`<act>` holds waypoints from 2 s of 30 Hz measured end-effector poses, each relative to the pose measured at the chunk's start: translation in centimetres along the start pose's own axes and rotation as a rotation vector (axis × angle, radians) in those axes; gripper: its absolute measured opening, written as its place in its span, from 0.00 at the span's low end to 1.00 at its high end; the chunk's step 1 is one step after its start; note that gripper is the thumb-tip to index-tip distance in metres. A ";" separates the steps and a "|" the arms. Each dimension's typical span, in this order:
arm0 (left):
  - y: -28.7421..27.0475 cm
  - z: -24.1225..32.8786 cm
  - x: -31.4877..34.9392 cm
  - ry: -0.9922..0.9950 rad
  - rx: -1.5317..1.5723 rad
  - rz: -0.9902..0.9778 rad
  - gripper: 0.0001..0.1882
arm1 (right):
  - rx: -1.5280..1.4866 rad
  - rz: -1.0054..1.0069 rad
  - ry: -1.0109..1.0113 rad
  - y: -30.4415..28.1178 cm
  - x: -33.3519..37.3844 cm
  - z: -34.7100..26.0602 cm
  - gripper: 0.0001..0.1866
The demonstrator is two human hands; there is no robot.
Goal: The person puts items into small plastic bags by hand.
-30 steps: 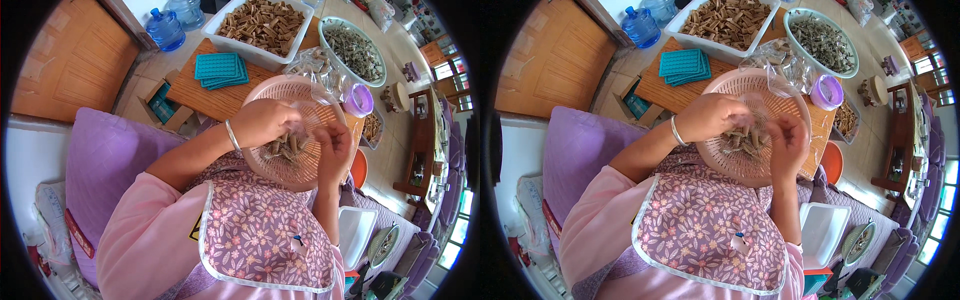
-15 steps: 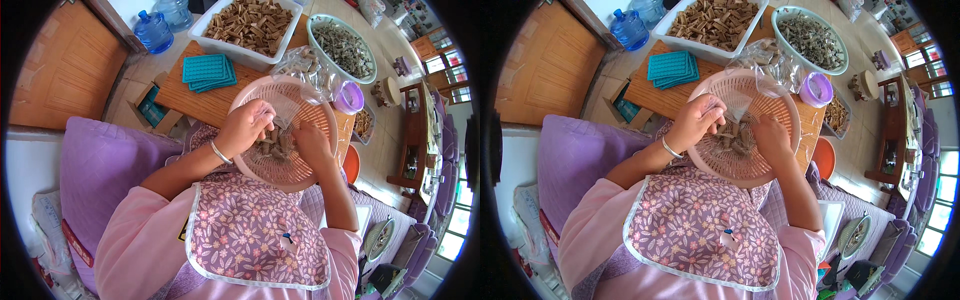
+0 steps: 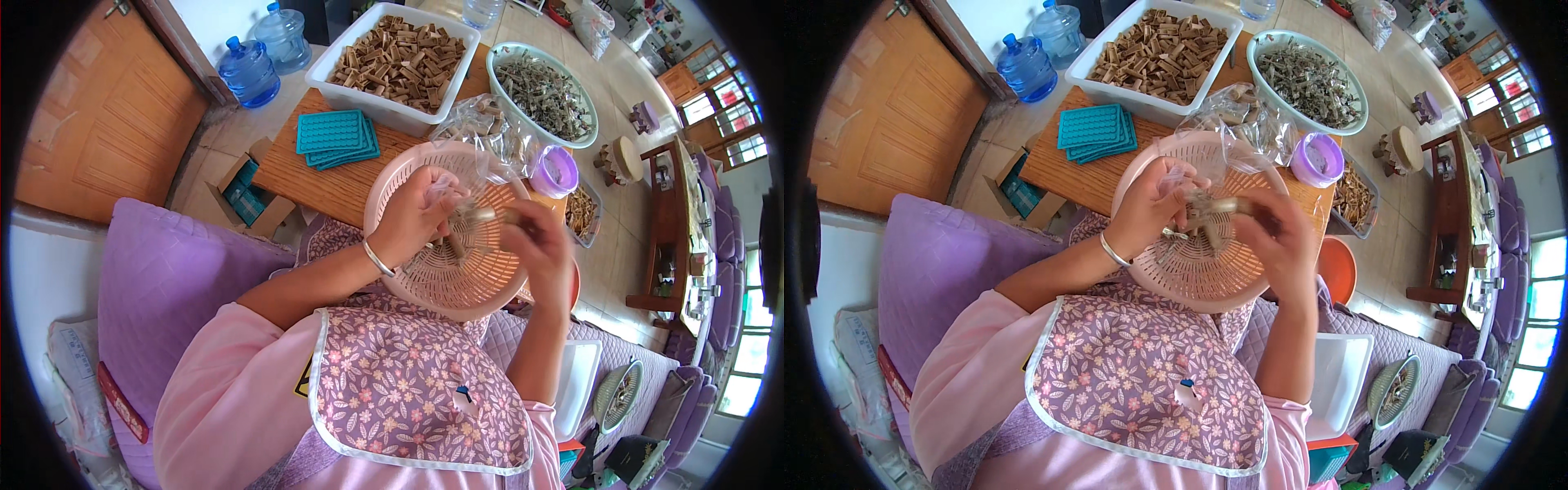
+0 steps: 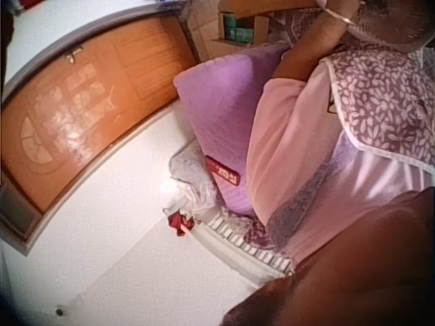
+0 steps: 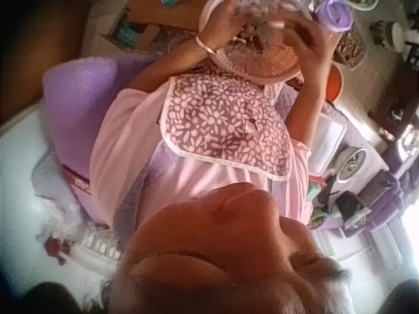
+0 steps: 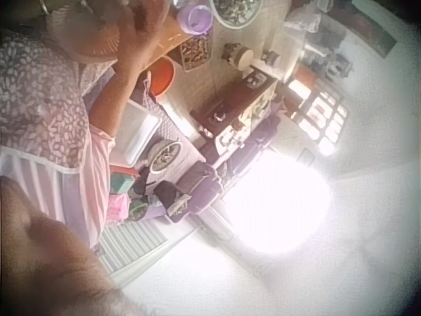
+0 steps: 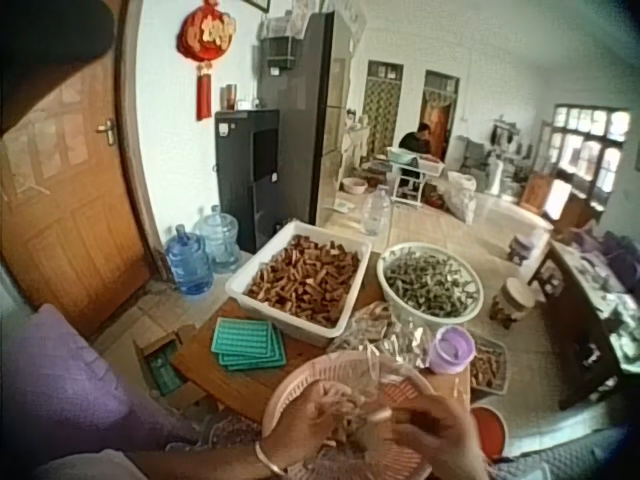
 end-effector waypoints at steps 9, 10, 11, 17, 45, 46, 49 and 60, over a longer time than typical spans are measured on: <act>-3.0 -1.3 0.8 0.013 -0.020 0.209 0.10 | 0.668 -0.388 0.055 1.6 -0.1 5.5 0.14; -2.8 -1.8 0.9 -0.039 0.000 0.191 0.10 | 0.675 -0.382 0.047 1.5 -0.2 5.0 0.14; -3.2 -1.7 0.4 -0.029 0.003 0.203 0.10 | 0.344 -0.298 0.129 0.8 0.2 4.9 0.15; -1.6 0.4 1.4 0.064 -0.068 0.083 0.12 | -0.067 0.034 0.135 -1.3 1.0 0.1 0.14; 2.0 4.3 -1.2 -0.030 0.666 -0.031 0.13 | 0.225 0.001 -0.102 -0.3 4.1 -3.6 0.19; 1.0 5.2 -1.3 0.118 0.389 0.057 0.13 | 0.252 0.013 -0.153 0.4 4.2 -5.2 0.20; 0.6 6.7 0.6 0.257 0.057 0.114 0.13 | 0.566 0.062 -0.620 1.3 5.3 -10.3 0.17; -0.2 6.0 0.1 0.323 0.116 0.142 0.11 | 0.478 0.044 -0.407 4.3 5.3 -6.5 0.16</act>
Point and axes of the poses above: each hand's wrist, its own x-axis away from the middle knuckle, its own y-axis out of the palm, z = x × y, the point moved 9 cm from there along -x, towards the middle knuckle, and after that the axes turned 15 degrees about -x, right-handed, at the moved point
